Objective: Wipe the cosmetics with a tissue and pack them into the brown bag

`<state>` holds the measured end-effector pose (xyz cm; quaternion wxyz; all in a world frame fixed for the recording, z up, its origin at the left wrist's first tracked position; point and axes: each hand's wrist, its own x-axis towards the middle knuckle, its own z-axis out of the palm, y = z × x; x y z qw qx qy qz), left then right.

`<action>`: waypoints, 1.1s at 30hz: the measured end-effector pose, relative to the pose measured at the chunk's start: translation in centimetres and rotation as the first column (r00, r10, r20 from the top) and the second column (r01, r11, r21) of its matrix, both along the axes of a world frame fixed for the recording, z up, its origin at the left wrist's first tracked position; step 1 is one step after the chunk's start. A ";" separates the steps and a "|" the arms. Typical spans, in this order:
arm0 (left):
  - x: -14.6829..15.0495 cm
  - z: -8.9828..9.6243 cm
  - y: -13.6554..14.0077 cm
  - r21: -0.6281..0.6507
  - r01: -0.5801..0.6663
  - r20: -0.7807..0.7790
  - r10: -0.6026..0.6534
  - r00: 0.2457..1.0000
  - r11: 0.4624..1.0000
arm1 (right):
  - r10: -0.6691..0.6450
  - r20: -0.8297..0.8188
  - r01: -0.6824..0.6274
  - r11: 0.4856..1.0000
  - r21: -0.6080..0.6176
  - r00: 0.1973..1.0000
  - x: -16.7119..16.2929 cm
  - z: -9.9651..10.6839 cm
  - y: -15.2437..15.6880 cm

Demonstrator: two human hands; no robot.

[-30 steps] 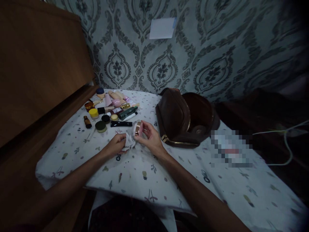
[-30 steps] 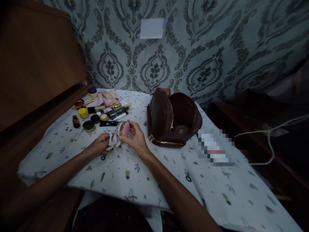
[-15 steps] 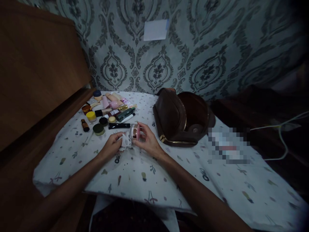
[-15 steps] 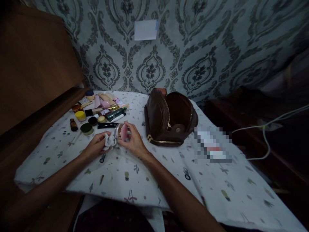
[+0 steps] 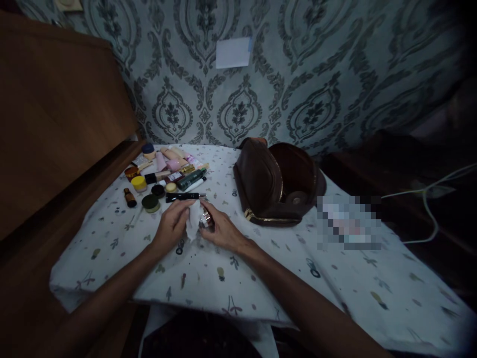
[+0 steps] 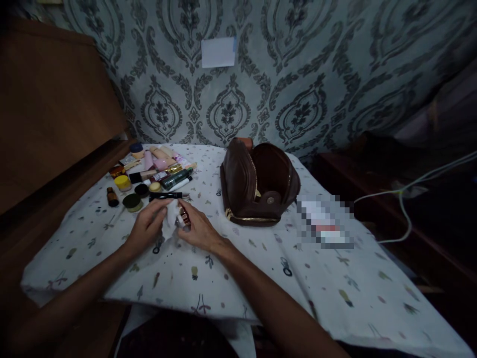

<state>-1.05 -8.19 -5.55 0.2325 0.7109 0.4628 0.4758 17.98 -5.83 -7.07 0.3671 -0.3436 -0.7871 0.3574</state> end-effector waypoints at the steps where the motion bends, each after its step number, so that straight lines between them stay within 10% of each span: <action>1: 0.0 0.0 -0.1 0.042 0.019 -0.065 -0.016 0.998 0.999 | -0.013 0.014 0.013 1.000 -0.022 1.000 0.0 0.2 -0.1; 17: -0.3 -2.0 1.9 -0.060 0.021 -0.173 -0.032 0.984 0.998 | -0.080 0.002 0.079 0.989 0.127 0.997 0.7 -0.2 0.6; 33: 0.1 -0.5 1.1 -0.279 0.077 0.077 -0.058 0.995 0.957 | -0.155 -0.444 0.045 0.967 -0.249 0.882 0.1 -0.5 1.5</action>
